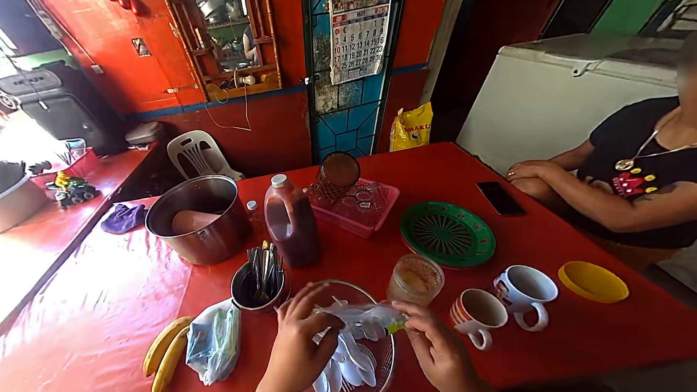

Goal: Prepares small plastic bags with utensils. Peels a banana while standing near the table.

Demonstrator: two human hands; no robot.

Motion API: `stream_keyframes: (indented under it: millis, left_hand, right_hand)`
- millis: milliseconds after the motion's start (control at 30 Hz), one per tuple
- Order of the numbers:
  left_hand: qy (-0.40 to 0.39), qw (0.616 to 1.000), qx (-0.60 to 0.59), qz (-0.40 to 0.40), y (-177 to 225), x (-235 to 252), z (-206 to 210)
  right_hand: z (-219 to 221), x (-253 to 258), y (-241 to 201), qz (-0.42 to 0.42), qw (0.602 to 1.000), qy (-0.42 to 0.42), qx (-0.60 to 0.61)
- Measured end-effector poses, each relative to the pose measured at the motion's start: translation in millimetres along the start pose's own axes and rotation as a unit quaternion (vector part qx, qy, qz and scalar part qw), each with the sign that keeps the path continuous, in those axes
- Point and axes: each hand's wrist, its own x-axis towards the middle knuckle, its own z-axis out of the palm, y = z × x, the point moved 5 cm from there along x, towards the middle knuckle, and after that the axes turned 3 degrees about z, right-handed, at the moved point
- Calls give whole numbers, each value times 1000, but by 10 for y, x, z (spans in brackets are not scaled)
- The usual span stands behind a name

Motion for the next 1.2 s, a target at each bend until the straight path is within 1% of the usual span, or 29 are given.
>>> stream_keyframes:
  millis: [67, 100, 133, 200, 233, 267, 300, 333, 367, 400, 433, 467, 500, 533, 633, 700, 733, 800, 867, 933, 1000, 1100, 1167, 1200]
  left_hand:
    - [-72, 997, 24, 8, 118, 30, 54]
    - [-88, 995, 41, 17, 175, 33, 91]
    - [-89, 994, 60, 25, 237, 31, 127]
    - [-59, 994, 85, 34, 364, 12, 186]
    - [-32, 996, 83, 29, 428, -2, 210]
    - [-1, 997, 71, 19, 484, -21, 233]
    - [27, 998, 53, 5, 530, -44, 254]
    - [47, 998, 30, -11, 573, -68, 273]
    - [59, 998, 7, -25, 618, -88, 288]
    - [62, 997, -13, -36, 666, -105, 303]
    - [57, 997, -29, -45, 709, -120, 322]
    - [46, 997, -40, -53, 738, -134, 347]
    - [30, 997, -44, -61, 754, -146, 372]
    - [11, 996, -47, -73, 757, -157, 389]
    - [-40, 990, -43, -130, 677, -181, 381]
    - [-45, 987, -44, -146, 624, -181, 345]
    - [-38, 988, -44, -141, 611, -181, 331]
    - [-24, 992, -71, -104, 613, -189, 327]
    - [-58, 985, -147, -72, 655, -198, 376]
    - [-84, 981, -167, -59, 733, -209, 429]
    - [-93, 985, -140, -49, 850, -216, 458]
    - [-74, 996, -40, -19, 1044, -225, 486]
    - [-54, 998, 35, 18, 1198, -246, 526]
    - [-53, 995, 72, 33, 1270, -256, 557]
  right_hand:
    - [-40, 36, -43, 5, 1000, -6, 26]
    - [-57, 55, -51, 13, 999, -4, 37]
    - [-75, 74, -50, 28, 998, 2, 49]
    - [-104, 88, -20, 85, 993, 34, 73]
    - [-110, 79, 1, 131, 985, 59, 92]
    - [-99, 62, 20, 194, 970, 80, 124]
    - [-66, 39, 41, 274, 942, 100, 169]
    - [-8, 8, 58, 359, 898, 113, 230]
    - [68, -31, 58, 427, 844, 120, 301]
    - [151, -61, 33, 474, 787, 115, 379]
    - [222, -79, -8, 498, 732, 104, 454]
    - [263, -86, -46, 502, 686, 103, 516]
    - [282, -85, -73, 501, 655, 111, 554]
    - [280, -74, -90, 504, 643, 123, 564]
    - [199, -11, -141, 507, 664, 149, 529]
    - [136, 9, -187, 513, 665, 151, 521]
    - [111, 16, -210, 516, 658, 152, 528]
    - [65, 37, -250, 528, 635, 156, 543]
    - [22, 58, -268, 526, 624, 158, 556]
    - [-6, 79, -292, 516, 626, 170, 559]
    - [-10, 76, -303, 512, 614, 184, 572]
    - [-3, 47, -293, 510, 572, 200, 610]
    - [4, 54, -284, 496, 547, 188, 648]
    - [7, 72, -289, 471, 545, 171, 672]
